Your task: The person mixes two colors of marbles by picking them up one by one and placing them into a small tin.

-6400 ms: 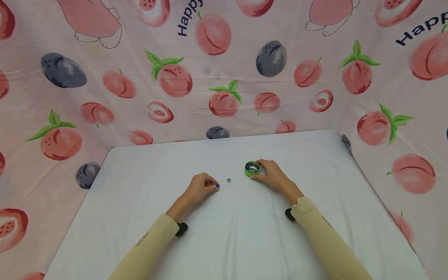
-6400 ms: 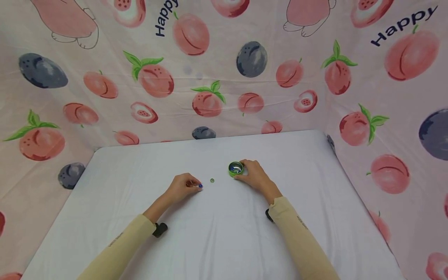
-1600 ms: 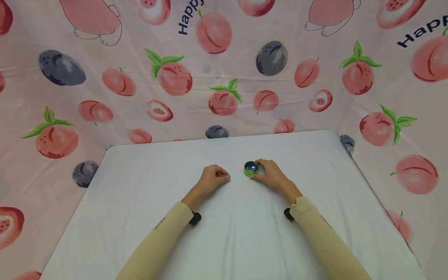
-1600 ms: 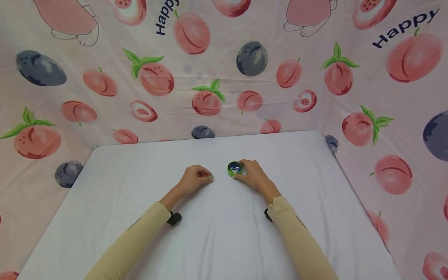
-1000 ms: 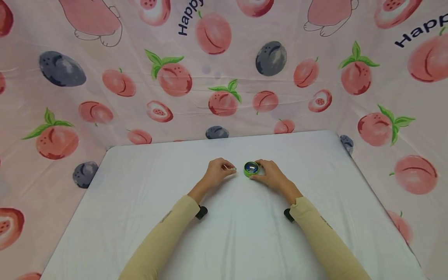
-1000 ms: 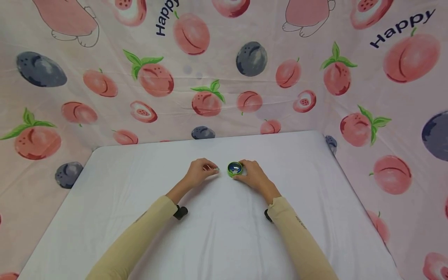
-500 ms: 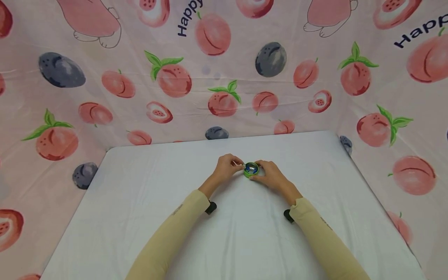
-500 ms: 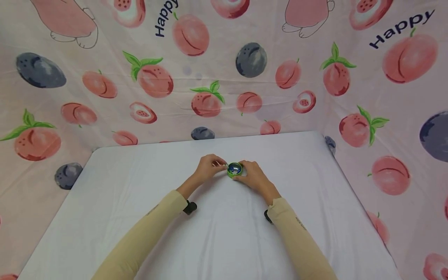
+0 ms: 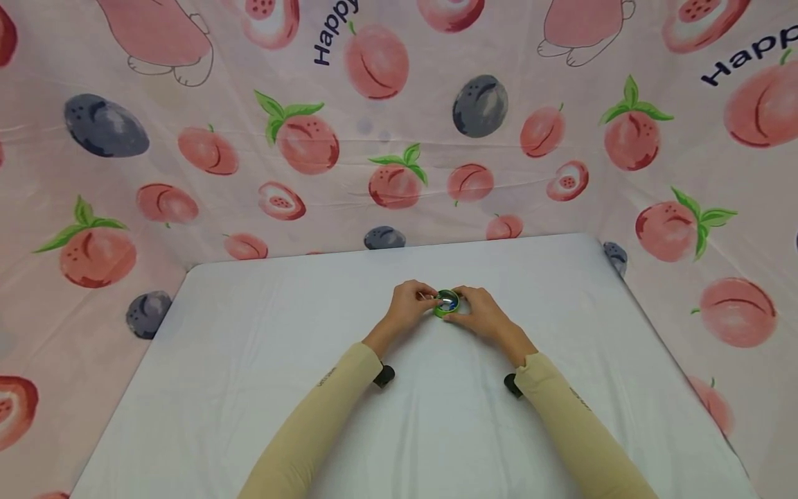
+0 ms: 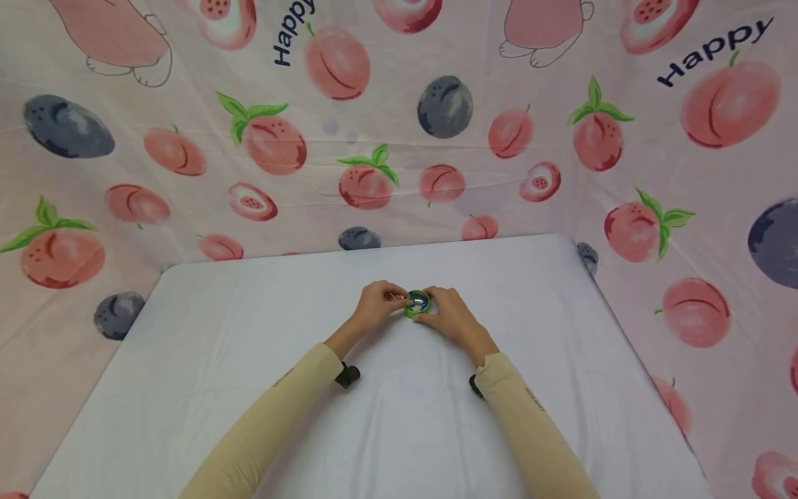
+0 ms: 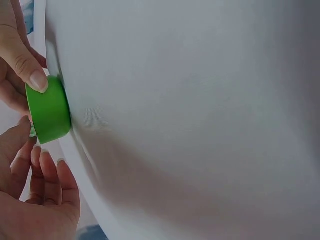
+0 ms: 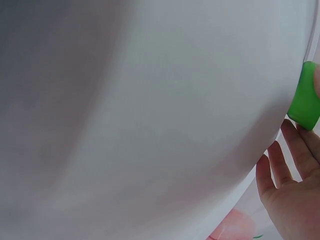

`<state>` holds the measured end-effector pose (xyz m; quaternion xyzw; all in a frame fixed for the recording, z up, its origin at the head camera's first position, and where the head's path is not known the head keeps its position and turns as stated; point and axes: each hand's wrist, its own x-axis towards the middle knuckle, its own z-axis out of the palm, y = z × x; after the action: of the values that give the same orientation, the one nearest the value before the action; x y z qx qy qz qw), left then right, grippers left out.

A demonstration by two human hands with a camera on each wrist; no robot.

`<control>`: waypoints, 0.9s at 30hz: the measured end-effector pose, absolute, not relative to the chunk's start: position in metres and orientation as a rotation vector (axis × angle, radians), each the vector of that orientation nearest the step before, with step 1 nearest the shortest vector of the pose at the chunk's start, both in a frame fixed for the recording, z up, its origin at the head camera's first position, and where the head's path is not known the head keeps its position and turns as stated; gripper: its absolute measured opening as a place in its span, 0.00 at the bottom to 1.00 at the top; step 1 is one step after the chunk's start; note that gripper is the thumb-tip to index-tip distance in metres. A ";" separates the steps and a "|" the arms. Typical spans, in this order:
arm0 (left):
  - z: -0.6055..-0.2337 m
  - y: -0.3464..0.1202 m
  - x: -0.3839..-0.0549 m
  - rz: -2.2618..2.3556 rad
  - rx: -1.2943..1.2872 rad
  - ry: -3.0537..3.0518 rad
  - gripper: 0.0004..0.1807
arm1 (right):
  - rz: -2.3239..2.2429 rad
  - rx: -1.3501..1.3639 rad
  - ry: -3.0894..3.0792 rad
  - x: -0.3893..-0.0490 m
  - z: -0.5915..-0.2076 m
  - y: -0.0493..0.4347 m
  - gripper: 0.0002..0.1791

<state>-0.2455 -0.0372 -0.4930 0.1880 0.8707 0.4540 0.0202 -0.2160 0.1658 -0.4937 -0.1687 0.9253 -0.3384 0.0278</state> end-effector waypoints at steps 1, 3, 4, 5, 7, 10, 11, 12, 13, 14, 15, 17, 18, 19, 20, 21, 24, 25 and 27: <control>-0.493 -0.037 -0.246 1.408 0.580 2.706 0.10 | -1.050 -0.519 2.854 -0.216 -0.493 0.166 0.32; -0.494 -0.038 -0.246 1.409 0.575 2.712 0.10 | -1.055 -0.530 2.862 -0.216 -0.494 0.166 0.32; -0.494 -0.038 -0.246 1.409 0.575 2.715 0.10 | -1.057 -0.533 2.863 -0.216 -0.494 0.166 0.32; -0.494 -0.038 -0.246 1.405 0.573 2.717 0.10 | -1.056 -0.539 2.868 -0.216 -0.494 0.166 0.32; -0.494 -0.038 -0.246 1.406 0.573 2.712 0.10 | -1.050 -0.548 2.876 -0.217 -0.495 0.166 0.32; -0.493 -0.038 -0.245 1.409 0.577 2.694 0.10 | -1.045 -0.557 2.876 -0.217 -0.495 0.167 0.31; -0.493 -0.038 -0.245 1.409 0.579 2.690 0.10 | -1.046 -0.550 2.871 -0.217 -0.495 0.167 0.32; -0.492 -0.039 -0.244 1.406 0.582 2.688 0.10 | -1.047 -0.542 2.865 -0.217 -0.494 0.167 0.32; -0.492 -0.039 -0.244 1.402 0.582 2.688 0.10 | -1.053 -0.529 2.854 -0.217 -0.494 0.167 0.32; -0.491 -0.040 -0.243 1.391 0.583 2.692 0.10 | -1.051 -0.517 2.848 -0.217 -0.494 0.167 0.33; -0.490 -0.040 -0.243 1.376 0.584 2.700 0.10 | -1.045 -0.505 2.843 -0.216 -0.493 0.167 0.34; -0.487 -0.043 -0.241 1.327 0.587 2.727 0.11 | -1.034 -0.484 2.835 -0.215 -0.492 0.167 0.35; -0.485 -0.044 -0.239 1.297 0.587 2.743 0.11 | -1.028 -0.475 2.830 -0.214 -0.491 0.167 0.36; -0.483 -0.046 -0.238 1.258 0.589 2.763 0.12 | -1.023 -0.467 2.826 -0.213 -0.490 0.167 0.38; -0.482 -0.048 -0.237 1.212 0.597 2.791 0.14 | -1.015 -0.460 2.824 -0.213 -0.489 0.166 0.39; -0.480 -0.050 -0.236 1.159 0.606 2.824 0.15 | -1.008 -0.459 2.827 -0.212 -0.489 0.166 0.39; -0.477 -0.057 -0.232 0.980 0.655 2.950 0.19 | -0.960 -0.463 2.854 -0.211 -0.485 0.165 0.41; -0.477 -0.059 -0.231 0.914 0.682 3.003 0.21 | -0.934 -0.472 2.875 -0.210 -0.484 0.164 0.42; -0.476 -0.063 -0.228 0.795 0.729 3.105 0.23 | -0.873 -0.486 2.922 -0.209 -0.482 0.164 0.42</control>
<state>-0.2284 -0.0632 -0.4765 0.2212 0.9421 0.2413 -0.0725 -0.2089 0.1638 -0.4819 -0.1574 0.9459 -0.2826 0.0266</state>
